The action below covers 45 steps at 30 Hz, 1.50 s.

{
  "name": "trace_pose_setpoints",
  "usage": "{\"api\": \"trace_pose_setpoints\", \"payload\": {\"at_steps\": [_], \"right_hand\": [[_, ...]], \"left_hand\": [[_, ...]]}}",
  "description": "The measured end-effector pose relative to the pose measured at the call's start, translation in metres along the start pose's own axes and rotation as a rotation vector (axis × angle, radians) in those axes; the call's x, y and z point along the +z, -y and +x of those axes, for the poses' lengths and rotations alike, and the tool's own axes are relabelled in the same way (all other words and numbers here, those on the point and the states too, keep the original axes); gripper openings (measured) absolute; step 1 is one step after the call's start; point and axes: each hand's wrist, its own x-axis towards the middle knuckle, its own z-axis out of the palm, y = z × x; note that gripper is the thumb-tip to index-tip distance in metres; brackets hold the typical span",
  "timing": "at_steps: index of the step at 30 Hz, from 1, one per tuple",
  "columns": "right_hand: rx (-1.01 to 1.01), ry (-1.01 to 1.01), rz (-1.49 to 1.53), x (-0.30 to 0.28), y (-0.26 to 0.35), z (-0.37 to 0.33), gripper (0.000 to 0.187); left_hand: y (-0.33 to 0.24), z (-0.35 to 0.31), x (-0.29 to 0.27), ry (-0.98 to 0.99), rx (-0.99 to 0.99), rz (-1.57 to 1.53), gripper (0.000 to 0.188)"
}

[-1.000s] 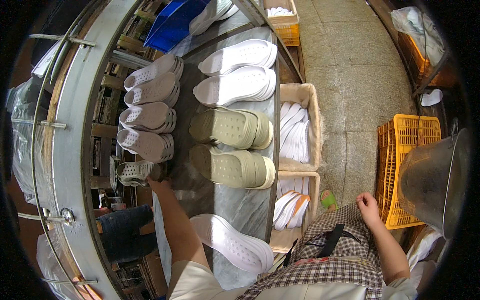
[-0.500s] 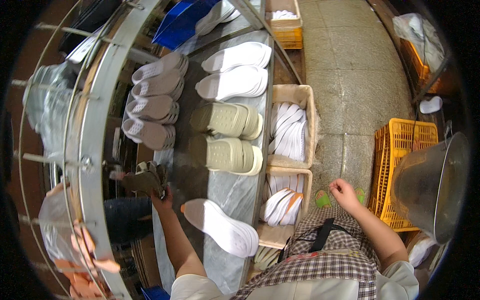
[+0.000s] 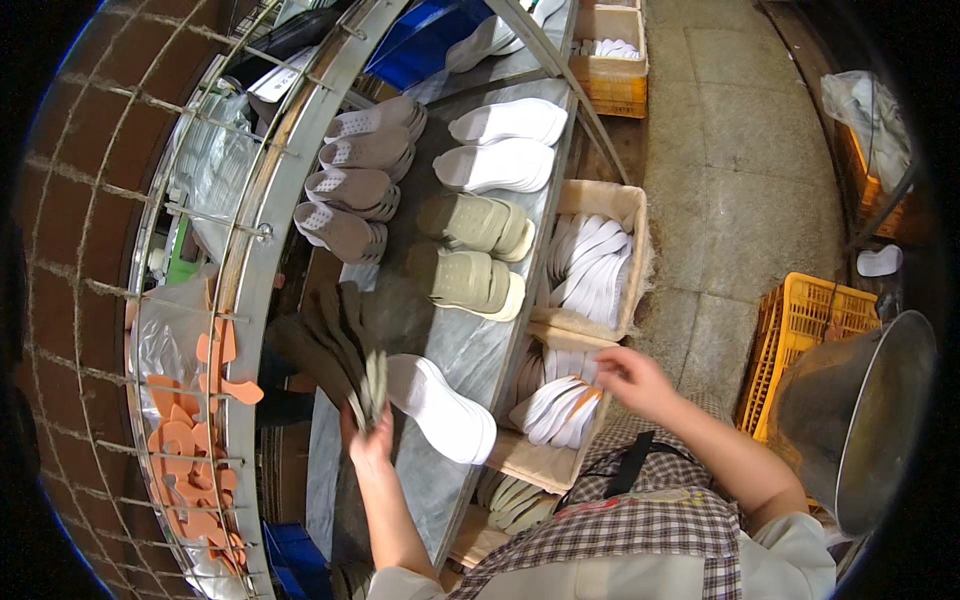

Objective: The person picks up stacks of white and green slippers from a shelf, turns them over to view the soles, and places them into a metal bucket or back onto the shelf. The person handles the slippers by hand without using any tools.

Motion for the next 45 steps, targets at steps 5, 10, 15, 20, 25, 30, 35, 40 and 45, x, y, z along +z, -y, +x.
{"api": "trace_pose_setpoints", "payload": {"at_steps": [5, 10, 15, 20, 25, 30, 35, 40, 45], "right_hand": [[-0.124, 0.463, 0.402, 0.04, 0.073, 0.005, 0.067], [-0.234, 0.302, 0.819, 0.033, 0.111, -0.03, 0.106], [-0.246, 0.206, 0.749, -0.009, 0.127, -0.06, 0.108], [-0.316, 0.063, 0.486, -0.023, 0.141, -0.077, 0.106], [-0.344, -0.021, 0.453, -0.035, 0.16, -0.088, 0.104], [-0.349, -0.031, 0.363, -0.045, 0.17, -0.086, 0.103], [-0.25, -0.174, 0.206, -0.037, 0.17, -0.079, 0.101], [-0.218, -0.166, 0.497, -0.036, 0.173, -0.076, 0.098], [-0.136, -0.279, 0.469, -0.032, 0.172, -0.069, 0.097]], "left_hand": [[0.104, -0.093, 0.01, -0.079, 0.006, 0.591, 0.057], [0.192, -0.118, 0.024, 0.338, -0.13, 0.525, 0.09], [0.204, -0.106, 0.077, 0.602, -0.124, 1.018, 0.102], [0.212, -0.084, 0.12, 0.79, -0.1, 1.018, 0.081], [0.256, -0.07, 0.125, 0.739, 0.005, 0.764, 0.061], [0.271, -0.055, 0.128, 0.72, -0.284, 0.507, 0.052], [0.273, -0.047, 0.112, 0.829, -0.263, 0.575, 0.056], [0.278, -0.035, 0.101, 0.77, -0.433, 0.475, 0.059], [0.286, -0.037, 0.103, 0.778, -0.488, 0.42, 0.065]]}}
